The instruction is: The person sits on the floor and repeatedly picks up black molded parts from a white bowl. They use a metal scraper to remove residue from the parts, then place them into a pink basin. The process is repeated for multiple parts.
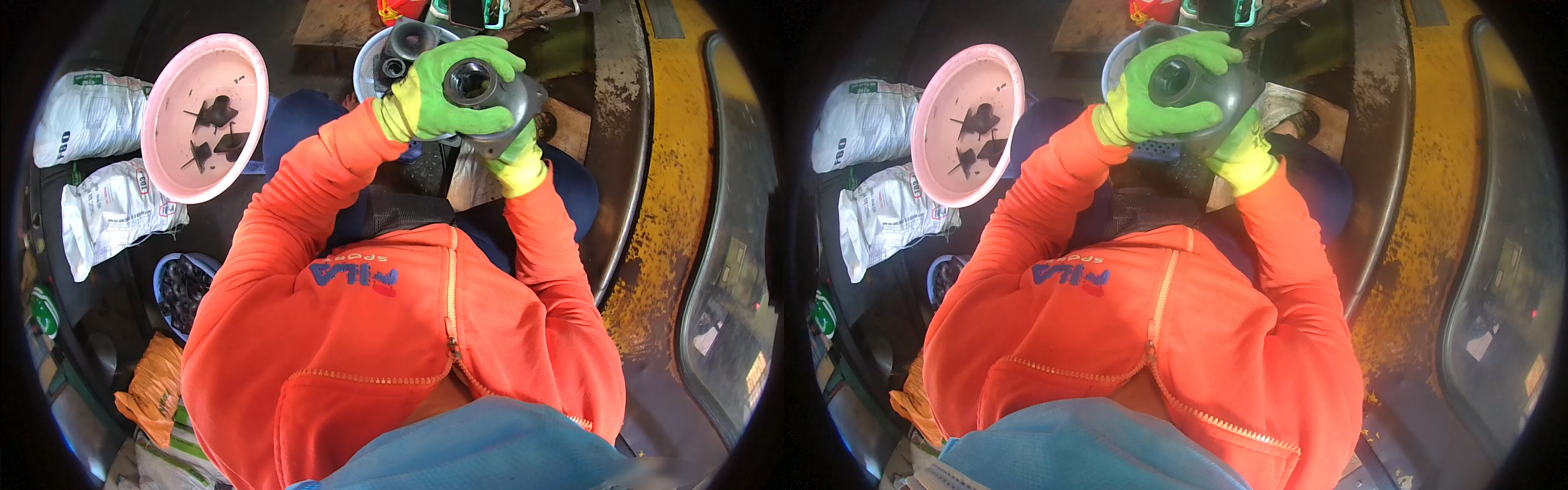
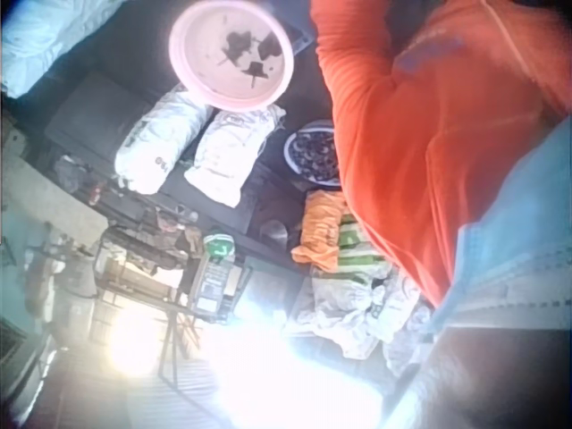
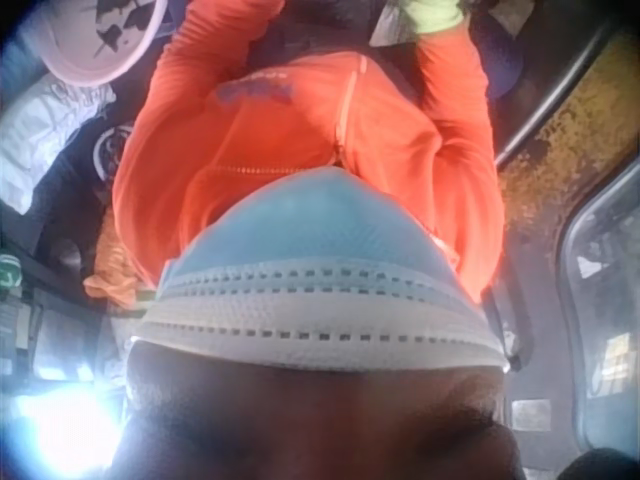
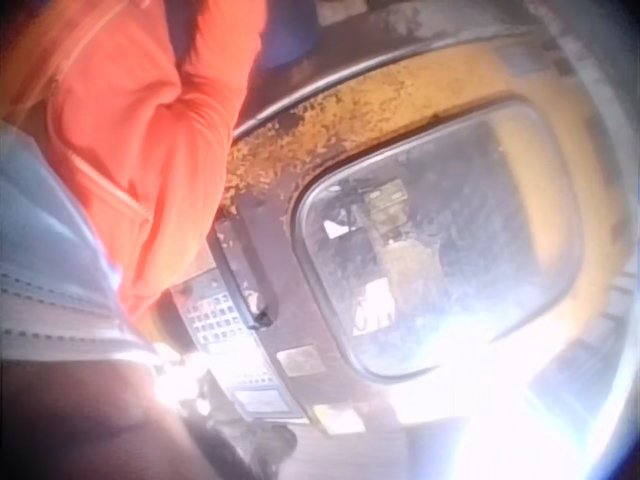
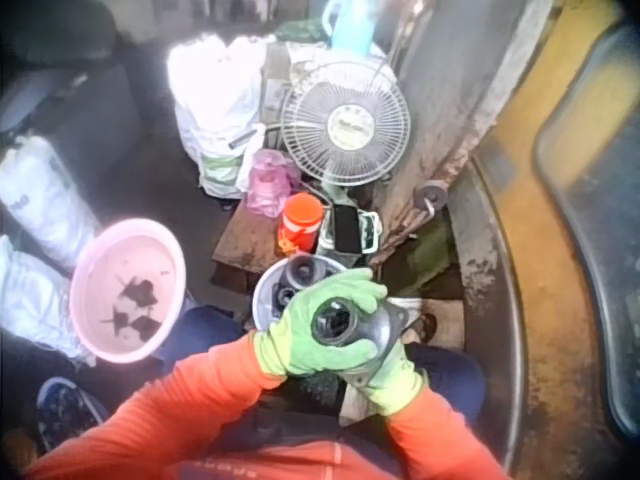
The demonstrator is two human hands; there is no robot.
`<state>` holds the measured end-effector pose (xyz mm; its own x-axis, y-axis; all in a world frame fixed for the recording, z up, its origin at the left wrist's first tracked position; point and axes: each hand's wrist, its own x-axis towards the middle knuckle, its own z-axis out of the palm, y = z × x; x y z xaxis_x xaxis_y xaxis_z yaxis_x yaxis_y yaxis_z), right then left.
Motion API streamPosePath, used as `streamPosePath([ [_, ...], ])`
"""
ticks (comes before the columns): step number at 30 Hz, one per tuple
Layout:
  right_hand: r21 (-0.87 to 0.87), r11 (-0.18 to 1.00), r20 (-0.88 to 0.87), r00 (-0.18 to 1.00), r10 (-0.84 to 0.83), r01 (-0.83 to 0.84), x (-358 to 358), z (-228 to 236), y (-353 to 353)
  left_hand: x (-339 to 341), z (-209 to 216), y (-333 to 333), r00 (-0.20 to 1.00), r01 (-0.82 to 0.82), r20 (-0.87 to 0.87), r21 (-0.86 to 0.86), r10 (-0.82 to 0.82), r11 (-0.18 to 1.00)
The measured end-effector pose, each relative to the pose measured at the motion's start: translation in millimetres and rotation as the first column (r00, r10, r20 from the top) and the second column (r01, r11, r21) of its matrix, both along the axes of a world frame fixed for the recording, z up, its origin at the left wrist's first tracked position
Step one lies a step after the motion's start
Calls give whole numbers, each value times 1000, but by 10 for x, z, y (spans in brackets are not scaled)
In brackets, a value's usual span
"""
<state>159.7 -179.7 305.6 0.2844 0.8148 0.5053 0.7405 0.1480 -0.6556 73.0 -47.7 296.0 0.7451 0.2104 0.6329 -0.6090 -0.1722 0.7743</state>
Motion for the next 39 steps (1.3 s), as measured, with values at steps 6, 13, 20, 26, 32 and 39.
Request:
streamPosePath([
  [6,-258,837,-501,808,311,-483,52,19,-378,-64,84,142,889,458,-9,-11,-458,889],
  [13,298,709,-946,-296,132,-639,-128,-190,-344,81,-14,-87,669,724,247,-430,-701,539],
  [20,210,976,-945,-266,188,-57,68,157,-141,100,-43,69,996,23,-29,-840,-87,542],
  [26,-105,962,-920,342,-189,251,2,238,-97,100,-233,-88,964,-167,-264,-549,20,819],
  [32,68,992,-996,72,61,105,266,200,-194,211,-233,-51,970,61,-67,-863,-233,502],
  [39,-89,883,-451,772,-449,461,217,4,-81,108,-205,-37,875,274,207,-957,-438,95],
])
